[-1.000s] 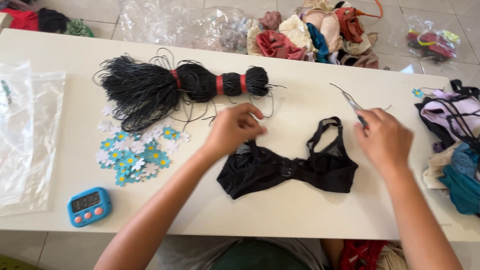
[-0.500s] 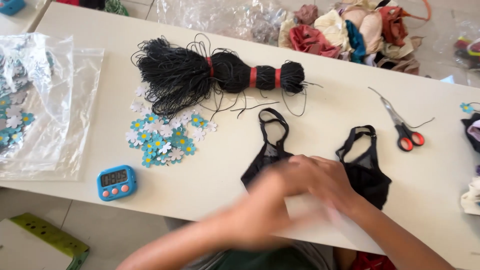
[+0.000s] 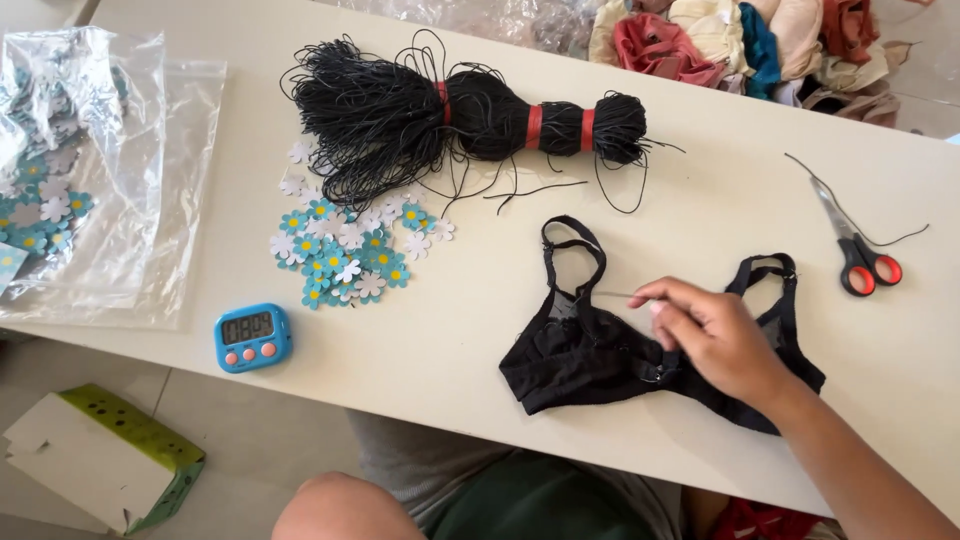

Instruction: The person decorates a black bra by hand-sewing a small blue flower onto it using a needle and black thread. They then cut the thread with scissors and repeat the process on a beige bra.

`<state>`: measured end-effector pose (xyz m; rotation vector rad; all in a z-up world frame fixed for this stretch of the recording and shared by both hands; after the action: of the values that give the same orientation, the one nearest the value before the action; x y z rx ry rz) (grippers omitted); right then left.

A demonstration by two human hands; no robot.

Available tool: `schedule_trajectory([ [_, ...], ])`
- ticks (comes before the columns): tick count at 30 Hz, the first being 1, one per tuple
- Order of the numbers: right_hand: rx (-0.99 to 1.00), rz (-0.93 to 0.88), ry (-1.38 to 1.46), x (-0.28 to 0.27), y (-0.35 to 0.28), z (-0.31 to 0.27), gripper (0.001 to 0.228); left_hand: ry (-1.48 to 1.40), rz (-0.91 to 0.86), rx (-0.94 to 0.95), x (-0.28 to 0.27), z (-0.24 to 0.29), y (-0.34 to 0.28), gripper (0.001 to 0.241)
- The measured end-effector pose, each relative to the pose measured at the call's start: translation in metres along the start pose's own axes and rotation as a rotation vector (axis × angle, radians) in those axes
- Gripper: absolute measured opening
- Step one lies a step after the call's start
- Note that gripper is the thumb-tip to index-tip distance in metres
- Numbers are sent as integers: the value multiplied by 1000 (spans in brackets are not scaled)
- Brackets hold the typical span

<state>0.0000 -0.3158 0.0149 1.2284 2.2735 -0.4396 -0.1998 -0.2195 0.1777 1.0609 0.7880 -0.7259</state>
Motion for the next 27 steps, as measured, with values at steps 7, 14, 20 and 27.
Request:
schedule_trajectory([
  [7,260,-195,-41,13,-11,5,23,553,130,-15,28,-73,-9,30],
  [14,202,-8,118,-27,15,39,20,-3,171,-28,90,-243,21,26],
  [20,131,-13,176,-50,36,-9,28,238,76,-74,129,-269,18,24],
  [27,87,-23,254,-35,64,-12,22,139,59,-76,124,-265,30,18],
])
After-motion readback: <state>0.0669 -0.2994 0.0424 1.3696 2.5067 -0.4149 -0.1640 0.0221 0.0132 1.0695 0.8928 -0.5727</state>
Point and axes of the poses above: each hand's wrist, its own y-axis towards the middle knuckle, its own x-axis out of the palm, z = x × y, the point moved 3 cm from there along y, towards the middle knuckle, and after that the axes turned 10 degrees about z, right-handed, at the moved point
